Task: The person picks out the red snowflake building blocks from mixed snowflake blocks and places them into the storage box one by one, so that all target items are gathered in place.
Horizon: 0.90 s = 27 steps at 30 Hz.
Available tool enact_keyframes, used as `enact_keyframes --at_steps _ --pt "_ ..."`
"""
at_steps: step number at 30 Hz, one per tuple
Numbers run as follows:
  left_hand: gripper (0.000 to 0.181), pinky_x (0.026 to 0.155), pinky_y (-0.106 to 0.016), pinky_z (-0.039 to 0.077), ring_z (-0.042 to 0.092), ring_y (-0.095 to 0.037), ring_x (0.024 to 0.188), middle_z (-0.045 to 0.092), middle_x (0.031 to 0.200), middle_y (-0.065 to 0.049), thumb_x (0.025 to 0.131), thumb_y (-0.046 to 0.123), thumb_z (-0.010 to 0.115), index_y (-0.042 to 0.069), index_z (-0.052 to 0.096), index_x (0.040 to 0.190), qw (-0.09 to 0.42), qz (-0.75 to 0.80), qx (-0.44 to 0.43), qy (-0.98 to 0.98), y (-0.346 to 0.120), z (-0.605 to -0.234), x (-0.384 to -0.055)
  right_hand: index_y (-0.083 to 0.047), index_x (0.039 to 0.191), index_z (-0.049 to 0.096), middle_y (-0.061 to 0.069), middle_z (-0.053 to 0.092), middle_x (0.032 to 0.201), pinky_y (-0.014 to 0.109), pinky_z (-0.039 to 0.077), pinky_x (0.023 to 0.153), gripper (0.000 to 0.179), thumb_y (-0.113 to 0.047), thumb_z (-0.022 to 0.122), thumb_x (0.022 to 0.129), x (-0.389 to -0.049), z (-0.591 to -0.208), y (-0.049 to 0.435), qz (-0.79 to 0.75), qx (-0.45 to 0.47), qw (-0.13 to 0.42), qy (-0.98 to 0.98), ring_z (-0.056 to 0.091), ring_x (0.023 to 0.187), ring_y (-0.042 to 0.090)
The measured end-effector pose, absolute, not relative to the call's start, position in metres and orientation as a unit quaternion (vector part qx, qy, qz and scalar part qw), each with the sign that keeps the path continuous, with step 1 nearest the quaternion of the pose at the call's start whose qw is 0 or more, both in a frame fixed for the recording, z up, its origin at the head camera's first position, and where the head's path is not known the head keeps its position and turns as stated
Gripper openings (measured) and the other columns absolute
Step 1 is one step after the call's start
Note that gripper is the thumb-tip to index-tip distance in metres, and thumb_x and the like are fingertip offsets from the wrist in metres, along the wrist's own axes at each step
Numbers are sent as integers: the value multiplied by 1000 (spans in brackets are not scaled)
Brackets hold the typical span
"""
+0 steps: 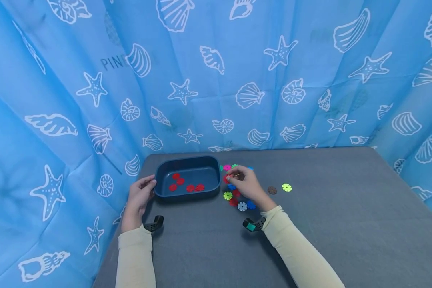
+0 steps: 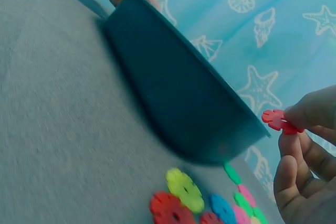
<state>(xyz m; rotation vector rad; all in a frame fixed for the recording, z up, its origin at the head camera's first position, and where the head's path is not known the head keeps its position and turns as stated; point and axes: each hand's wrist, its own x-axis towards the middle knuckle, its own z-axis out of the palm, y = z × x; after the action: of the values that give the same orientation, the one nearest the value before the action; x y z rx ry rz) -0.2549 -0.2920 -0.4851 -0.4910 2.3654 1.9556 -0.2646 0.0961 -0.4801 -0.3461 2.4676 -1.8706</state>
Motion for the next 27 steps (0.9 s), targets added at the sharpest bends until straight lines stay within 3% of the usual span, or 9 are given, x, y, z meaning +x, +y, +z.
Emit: enact_keyframes --at_steps 8,17,27 --pt "50 90 -29 52 54 -17 106 54 134 -5 111 32 59 11 54 156 16 626 -160 764 -292 -484 -255 -2 116 72 17 70 115 43 58 80 17 -12 71 103 -266 -481 75 -630 -109 22 769 68 98 47" --pt "50 89 -27 53 55 -17 105 54 135 -6 111 31 58 10 54 156 15 620 -155 769 -292 -485 -255 3 123 69 21 67 119 53 58 89 26 -15 69 105 -266 -485 71 -635 -101 45 765 66 102 48" --pt "50 87 -24 52 53 -20 113 54 138 -7 111 30 57 10 53 156 12 620 -157 769 -291 -484 -254 4 124 68 14 67 115 56 58 91 27 -17 66 106 -266 -481 79 -629 -119 50 766 67 105 46"
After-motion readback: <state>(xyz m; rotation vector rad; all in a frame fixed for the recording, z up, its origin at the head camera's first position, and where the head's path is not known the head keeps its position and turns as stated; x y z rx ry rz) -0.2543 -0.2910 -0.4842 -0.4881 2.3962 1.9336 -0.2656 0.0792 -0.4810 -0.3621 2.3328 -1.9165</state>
